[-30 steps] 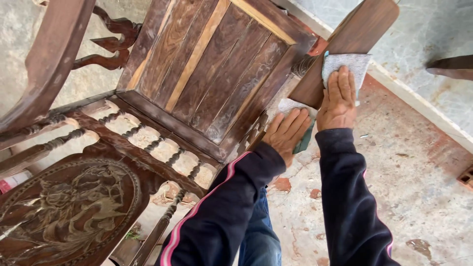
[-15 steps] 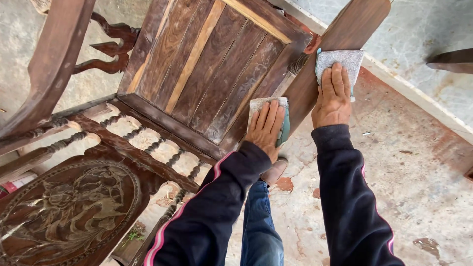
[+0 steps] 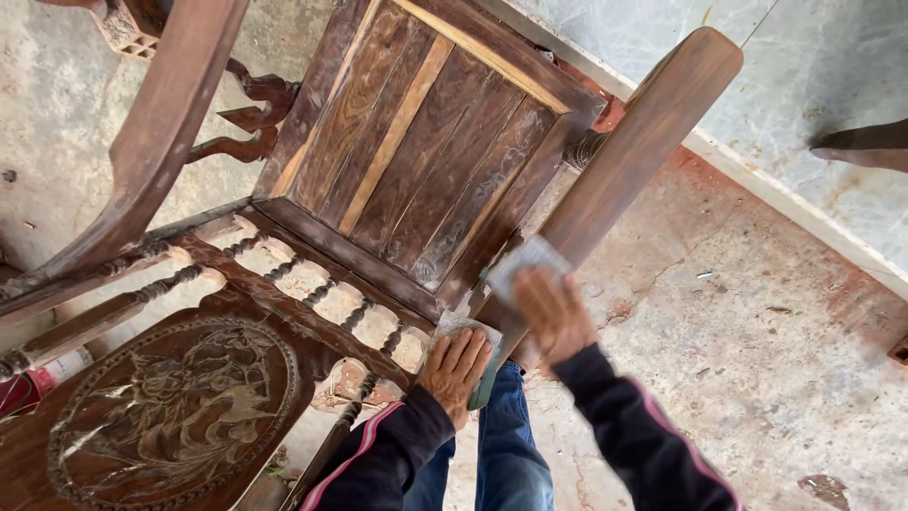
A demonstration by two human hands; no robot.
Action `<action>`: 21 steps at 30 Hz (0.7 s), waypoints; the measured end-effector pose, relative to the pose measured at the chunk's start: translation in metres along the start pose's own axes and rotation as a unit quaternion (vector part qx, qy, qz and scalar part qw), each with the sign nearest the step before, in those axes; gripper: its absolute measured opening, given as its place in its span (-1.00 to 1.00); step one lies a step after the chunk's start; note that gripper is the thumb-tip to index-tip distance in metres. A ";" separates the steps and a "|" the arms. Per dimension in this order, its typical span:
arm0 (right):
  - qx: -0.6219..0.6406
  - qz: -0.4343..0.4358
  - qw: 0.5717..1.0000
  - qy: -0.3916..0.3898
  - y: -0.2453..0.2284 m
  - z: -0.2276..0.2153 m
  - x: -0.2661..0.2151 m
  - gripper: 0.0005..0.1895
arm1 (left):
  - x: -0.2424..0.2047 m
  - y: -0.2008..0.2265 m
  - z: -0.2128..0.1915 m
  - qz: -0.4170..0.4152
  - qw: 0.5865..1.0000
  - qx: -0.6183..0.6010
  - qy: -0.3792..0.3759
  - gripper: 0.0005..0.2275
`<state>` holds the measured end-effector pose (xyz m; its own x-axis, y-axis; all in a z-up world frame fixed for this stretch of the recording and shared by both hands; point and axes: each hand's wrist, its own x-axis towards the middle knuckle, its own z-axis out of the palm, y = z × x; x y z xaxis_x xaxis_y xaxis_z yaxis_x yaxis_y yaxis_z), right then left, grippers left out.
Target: The recorder is sanding and wiping down the wooden frame of a rocking chair to prepare it for finishing.
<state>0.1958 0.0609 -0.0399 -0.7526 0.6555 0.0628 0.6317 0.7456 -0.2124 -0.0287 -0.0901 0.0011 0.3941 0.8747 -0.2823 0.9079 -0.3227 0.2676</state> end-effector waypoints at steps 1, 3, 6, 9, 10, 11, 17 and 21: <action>-0.002 -0.001 1.000 0.001 0.021 -0.005 0.016 -0.39 | 0.001 0.000 0.001 0.000 1.000 0.000 0.002 -0.28; 0.053 0.101 0.993 -0.021 0.062 -0.015 0.047 -0.40 | 0.001 0.000 0.002 0.004 1.000 -0.009 0.010 -0.29; -0.020 0.135 0.991 0.018 0.050 -0.014 0.048 -0.36 | 0.003 0.000 -0.002 0.002 1.000 0.010 0.008 -0.31; -0.086 0.056 0.931 -0.351 -0.046 0.001 0.019 -0.24 | 0.002 0.003 0.010 0.004 0.999 -0.021 0.046 -0.33; -0.089 0.054 0.930 -0.353 -0.047 -0.008 0.009 -0.24 | 0.002 0.004 0.008 0.001 0.999 -0.024 0.048 -0.33; -0.042 0.024 0.975 -0.215 -0.045 -0.015 0.000 -0.28 | 0.003 0.003 0.007 0.000 0.998 -0.028 0.049 -0.33; -0.088 0.112 0.982 -0.123 0.030 -0.076 0.076 -0.41 | 0.008 0.001 0.008 -0.005 0.999 0.037 0.025 -0.34; 0.072 0.124 0.985 0.100 0.033 0.023 0.031 -0.46 | 0.000 0.002 0.004 -0.001 0.995 -0.048 0.089 -0.35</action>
<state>0.1896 0.1031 -0.0676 -0.5183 0.8361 0.1797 0.7476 0.5451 -0.3796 -0.0267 -0.0922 -0.0021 0.3537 0.9280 -0.1173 0.8874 -0.2932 0.3558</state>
